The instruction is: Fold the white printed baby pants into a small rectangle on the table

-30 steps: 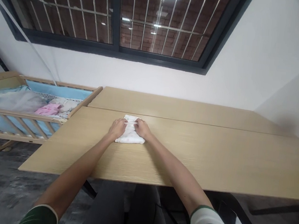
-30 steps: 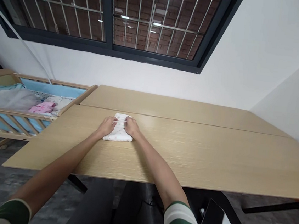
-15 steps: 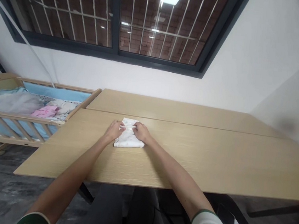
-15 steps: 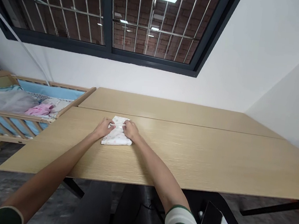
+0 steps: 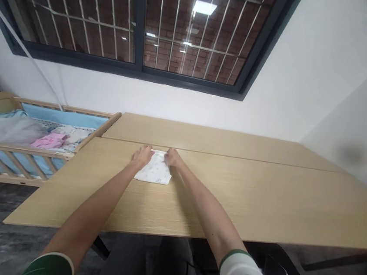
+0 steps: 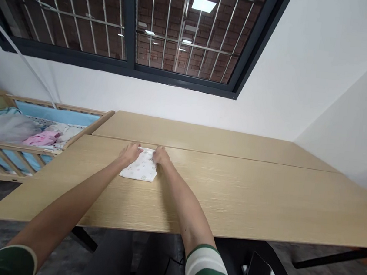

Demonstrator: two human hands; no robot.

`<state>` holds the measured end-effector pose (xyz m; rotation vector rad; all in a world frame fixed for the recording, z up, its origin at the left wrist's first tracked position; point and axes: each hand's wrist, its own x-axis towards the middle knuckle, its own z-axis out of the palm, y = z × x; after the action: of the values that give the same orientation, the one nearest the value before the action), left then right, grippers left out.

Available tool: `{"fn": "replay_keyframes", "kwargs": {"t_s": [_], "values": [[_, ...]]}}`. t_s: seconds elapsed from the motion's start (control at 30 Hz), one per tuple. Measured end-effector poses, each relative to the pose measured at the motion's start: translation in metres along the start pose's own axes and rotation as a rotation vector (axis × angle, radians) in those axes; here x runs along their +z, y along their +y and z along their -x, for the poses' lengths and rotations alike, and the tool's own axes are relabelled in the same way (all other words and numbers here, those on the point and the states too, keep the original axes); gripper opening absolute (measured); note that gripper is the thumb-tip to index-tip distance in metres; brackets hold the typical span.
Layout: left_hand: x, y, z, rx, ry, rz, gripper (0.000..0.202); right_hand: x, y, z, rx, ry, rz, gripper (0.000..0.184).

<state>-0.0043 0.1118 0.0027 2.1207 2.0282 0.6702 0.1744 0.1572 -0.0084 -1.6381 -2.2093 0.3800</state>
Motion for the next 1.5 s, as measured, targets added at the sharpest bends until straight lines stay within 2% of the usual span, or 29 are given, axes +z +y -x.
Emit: {"fn": "replay_keyframes", "kwargs": {"t_s": [0.07,0.13,0.17,0.23,0.33,0.4,0.53,0.63,0.77,0.87,0.93,1.07,1.2,1.27,1.33,1.37,1.43,1.5], "values": [[-0.007,0.012,0.018,0.001,0.056,-0.028,0.037,-0.003,-0.003,0.006,0.039,0.021,0.011,0.026],[-0.013,0.024,0.048,0.038,0.081,-0.053,0.044,-0.010,-0.010,0.015,0.029,0.058,0.012,0.035],[-0.013,0.029,0.067,0.068,0.075,-0.063,0.047,-0.014,-0.015,0.021,-0.029,0.071,0.000,0.039],[-0.008,0.038,0.108,0.134,0.033,-0.080,0.049,-0.020,-0.029,0.036,-0.236,0.034,-0.051,0.044],[0.010,0.044,0.158,0.152,0.003,-0.115,0.062,-0.022,-0.053,0.069,-0.567,-0.190,-0.155,0.048],[0.021,0.045,0.179,0.133,-0.006,-0.141,0.062,-0.019,-0.068,0.093,-0.675,-0.360,-0.204,0.048],[0.028,0.048,0.206,0.160,0.074,-0.153,0.055,-0.008,-0.078,0.127,-0.748,-0.560,-0.235,0.052],[0.029,0.049,0.226,0.151,0.124,-0.148,0.059,0.002,-0.066,0.126,-0.718,-0.585,-0.196,0.052],[0.032,0.049,0.238,0.150,0.157,-0.115,0.058,0.010,-0.038,0.089,-0.649,-0.439,-0.103,0.052],[0.033,0.049,0.234,0.139,0.157,-0.130,0.057,0.010,-0.019,0.054,-0.541,-0.304,-0.039,0.051],[0.032,0.050,0.230,0.135,0.142,-0.154,0.057,0.011,-0.011,0.037,-0.469,-0.258,-0.002,0.051],[0.031,0.053,0.228,0.142,0.107,-0.191,0.058,0.012,-0.012,0.032,-0.443,-0.198,0.074,0.053],[0.031,0.050,0.239,0.165,0.158,-0.177,0.054,-0.001,-0.032,0.064,-0.538,0.008,0.154,0.056],[0.027,0.040,0.247,0.230,0.169,-0.148,0.050,-0.015,-0.041,0.096,-0.559,0.030,0.142,0.048],[0.018,0.025,0.253,0.324,0.131,-0.092,0.044,-0.030,-0.045,0.135,-0.565,-0.068,0.089,0.037],[0.013,0.017,0.255,0.360,0.113,-0.059,0.041,-0.036,-0.044,0.156,-0.568,-0.142,0.054,0.039],[0.005,-0.001,0.256,0.399,0.104,-0.014,0.040,-0.044,-0.038,0.197,-0.587,-0.260,0.008,0.054],[-0.001,-0.015,0.255,0.436,0.107,0.010,0.043,-0.043,-0.029,0.234,-0.589,-0.300,0.003,0.076]]}}
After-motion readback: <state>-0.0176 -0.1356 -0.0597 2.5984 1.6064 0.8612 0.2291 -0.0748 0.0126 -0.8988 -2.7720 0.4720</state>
